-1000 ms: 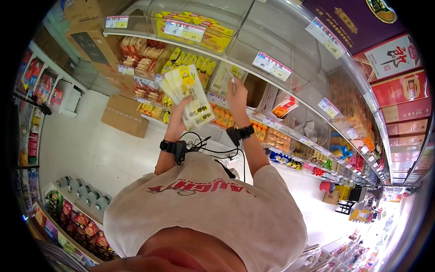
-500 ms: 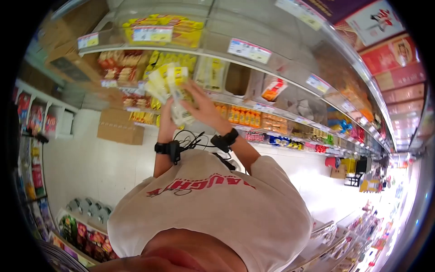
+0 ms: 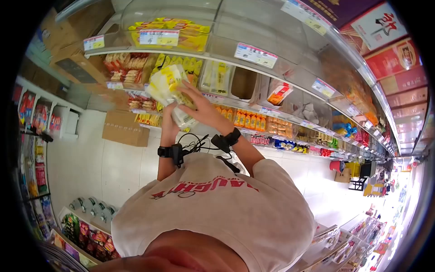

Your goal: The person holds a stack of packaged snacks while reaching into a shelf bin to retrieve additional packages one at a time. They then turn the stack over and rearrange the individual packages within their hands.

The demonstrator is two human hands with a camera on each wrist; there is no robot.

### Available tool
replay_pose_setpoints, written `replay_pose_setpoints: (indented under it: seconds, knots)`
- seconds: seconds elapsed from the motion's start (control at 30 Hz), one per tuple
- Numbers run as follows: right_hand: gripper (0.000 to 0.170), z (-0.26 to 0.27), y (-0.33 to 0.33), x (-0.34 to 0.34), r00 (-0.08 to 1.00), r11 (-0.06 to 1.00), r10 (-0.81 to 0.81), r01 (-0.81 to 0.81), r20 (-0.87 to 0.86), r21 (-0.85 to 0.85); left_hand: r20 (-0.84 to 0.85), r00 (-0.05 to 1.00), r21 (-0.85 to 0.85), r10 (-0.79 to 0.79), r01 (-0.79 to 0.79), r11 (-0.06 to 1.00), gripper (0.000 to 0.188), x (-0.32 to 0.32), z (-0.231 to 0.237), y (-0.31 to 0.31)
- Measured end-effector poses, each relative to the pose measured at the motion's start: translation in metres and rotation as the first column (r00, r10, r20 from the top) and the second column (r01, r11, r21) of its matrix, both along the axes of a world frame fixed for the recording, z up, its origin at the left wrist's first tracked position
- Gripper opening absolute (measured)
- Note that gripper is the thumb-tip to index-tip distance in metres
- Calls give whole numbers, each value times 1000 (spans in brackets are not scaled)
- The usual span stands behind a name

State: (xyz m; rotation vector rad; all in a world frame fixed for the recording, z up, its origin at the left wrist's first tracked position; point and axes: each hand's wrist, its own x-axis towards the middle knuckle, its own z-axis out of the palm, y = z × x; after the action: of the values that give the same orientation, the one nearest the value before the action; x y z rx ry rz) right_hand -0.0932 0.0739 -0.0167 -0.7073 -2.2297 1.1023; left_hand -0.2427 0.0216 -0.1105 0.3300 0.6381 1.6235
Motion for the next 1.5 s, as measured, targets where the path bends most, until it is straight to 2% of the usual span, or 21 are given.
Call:
replay_pose_setpoints:
  seconds: [0.07,0.17,0.23,0.37,0.47,0.53,0.6,0.63,0.67,0.73,0.83,0.93,1.03,1.1,1.13,1.23,1.27,1.37,1.43,1.47,1.5]
  knots:
    - [60,2,-1,-4,1000,1000,-4,3,28,24,-39,997,-23,71,-72,997,57,0,-2,-3]
    - [60,10,-11,-7,997,1000,-8,6,81,28,-42,993,-73,107,-110,991,58,4,30,-7]
    - [58,4,-5,-7,999,999,14,-17,-50,-46,-74,989,-111,131,-139,984,59,2,43,-13]
    - [57,6,2,-9,944,962,-32,-61,-329,-268,24,993,-131,113,-109,985,57,-6,30,-11]
    - [46,6,25,5,918,964,-231,172,-322,-201,56,993,-131,107,-99,986,56,-11,24,-7]
    - [35,-24,68,25,843,936,-328,227,-427,-271,17,992,-139,127,-124,982,56,-11,17,-7]
    - [35,-58,107,39,856,881,-474,461,-208,-111,40,993,-141,111,-105,984,56,-10,24,-11]
    - [36,-76,121,44,824,829,-556,559,-108,-6,51,994,-139,96,-89,986,57,-9,28,-11]
    - [43,-101,130,48,818,808,-573,552,58,205,48,994,-134,95,-88,987,57,-7,27,-10]
    - [57,-130,141,53,679,718,-646,386,348,580,41,995,-123,91,-86,989,57,-4,27,-8]
    - [69,-122,129,57,763,782,-571,393,303,484,12,994,-123,104,-102,987,58,0,35,-10]
    - [65,-97,113,54,770,845,-529,439,356,305,4,995,-114,100,-99,989,60,2,40,-13]
    - [51,-87,113,54,728,833,-552,500,406,237,1,996,-107,89,-88,990,62,2,31,-8]
    - [42,-85,112,60,870,867,-492,493,33,-68,-45,995,-80,91,-95,992,61,2,29,-4]
    - [37,-84,109,63,869,877,-466,430,-165,-213,-66,993,-70,95,-100,993,60,2,29,-2]
    - [32,-59,81,71,838,800,-495,336,-231,-497,-147,986,-77,83,-96,992,58,4,31,-1]
    - [36,-54,74,73,862,803,-429,228,-269,-550,-146,985,-68,92,-103,992,57,6,31,0]
    - [42,-19,32,52,941,905,-262,164,-212,-393,-150,984,-34,93,-99,995,56,13,34,3]
    - [47,-2,7,35,990,991,-124,127,-68,43,-158,985,-5,65,-67,998,55,18,37,4]
    - [50,0,0,28,997,963,-79,69,26,259,-139,987,-4,79,-81,997,54,20,32,5]
    - [52,-4,-4,24,997,980,-81,83,-15,180,-121,988,-2,97,-98,995,54,22,27,6]
